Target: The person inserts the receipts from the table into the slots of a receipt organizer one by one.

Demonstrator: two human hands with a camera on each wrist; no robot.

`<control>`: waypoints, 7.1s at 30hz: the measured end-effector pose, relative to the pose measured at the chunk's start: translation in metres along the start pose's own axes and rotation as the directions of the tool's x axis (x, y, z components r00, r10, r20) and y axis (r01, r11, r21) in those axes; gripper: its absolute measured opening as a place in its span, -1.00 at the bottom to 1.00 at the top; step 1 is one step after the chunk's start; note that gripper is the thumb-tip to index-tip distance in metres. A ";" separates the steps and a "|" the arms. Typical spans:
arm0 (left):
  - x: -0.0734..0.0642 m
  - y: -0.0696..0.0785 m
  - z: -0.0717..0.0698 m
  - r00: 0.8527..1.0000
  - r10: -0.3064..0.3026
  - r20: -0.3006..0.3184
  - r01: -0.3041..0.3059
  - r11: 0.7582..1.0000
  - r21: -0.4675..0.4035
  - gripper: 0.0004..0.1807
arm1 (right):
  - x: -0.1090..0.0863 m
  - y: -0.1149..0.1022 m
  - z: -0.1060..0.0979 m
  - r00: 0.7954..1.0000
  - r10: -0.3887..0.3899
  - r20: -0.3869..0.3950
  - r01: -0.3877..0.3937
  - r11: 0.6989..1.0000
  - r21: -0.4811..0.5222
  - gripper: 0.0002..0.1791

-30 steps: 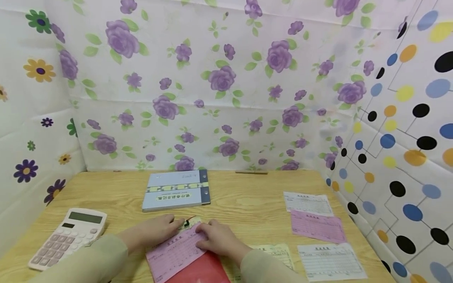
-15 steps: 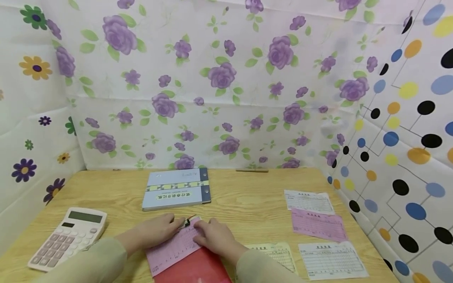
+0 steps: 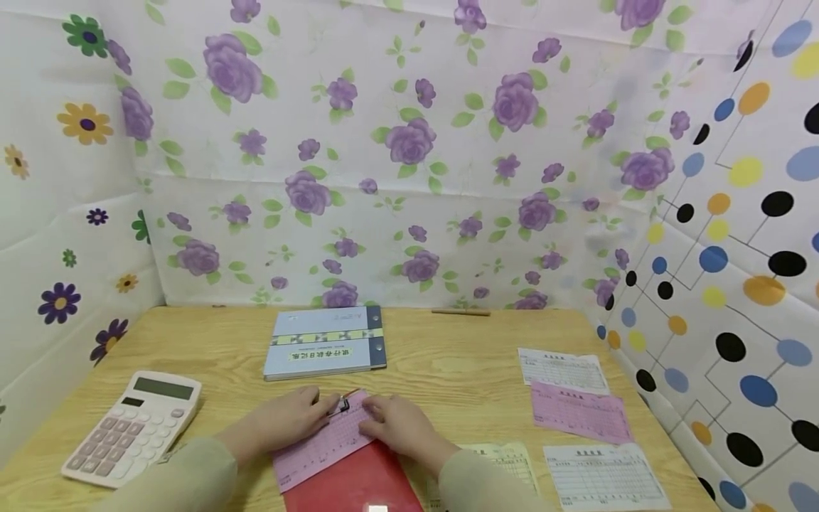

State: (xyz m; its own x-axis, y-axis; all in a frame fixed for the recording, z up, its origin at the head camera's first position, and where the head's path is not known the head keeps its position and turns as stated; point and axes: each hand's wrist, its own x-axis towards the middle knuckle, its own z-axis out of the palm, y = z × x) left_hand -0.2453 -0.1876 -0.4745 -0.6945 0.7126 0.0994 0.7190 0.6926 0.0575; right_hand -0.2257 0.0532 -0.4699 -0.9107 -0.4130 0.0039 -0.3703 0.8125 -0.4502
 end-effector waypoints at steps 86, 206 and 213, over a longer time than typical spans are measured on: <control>-0.016 0.004 0.015 0.981 -0.075 -0.182 0.073 0.997 -0.016 -0.56 | -0.105 0.182 -0.099 0.985 0.091 0.146 -0.133 0.941 0.312 -0.66; -0.008 -0.003 0.006 0.995 0.033 -0.097 -0.029 0.999 0.041 -0.60 | -0.005 0.019 -0.005 0.999 0.049 -0.024 -0.046 0.991 0.127 -0.42; -0.010 -0.004 0.006 0.997 0.026 -0.069 -0.024 0.999 0.026 -0.59 | -0.024 0.067 -0.037 0.999 0.048 0.009 -0.048 0.992 0.115 -0.41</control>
State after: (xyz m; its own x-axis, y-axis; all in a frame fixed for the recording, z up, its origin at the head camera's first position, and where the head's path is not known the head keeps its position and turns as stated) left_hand -0.2419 -0.1967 -0.4815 -0.6718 0.7211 0.1696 0.7348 0.6776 0.0296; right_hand -0.2351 0.1323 -0.4672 -0.9257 -0.3774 -0.0256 -0.3024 0.7790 -0.5493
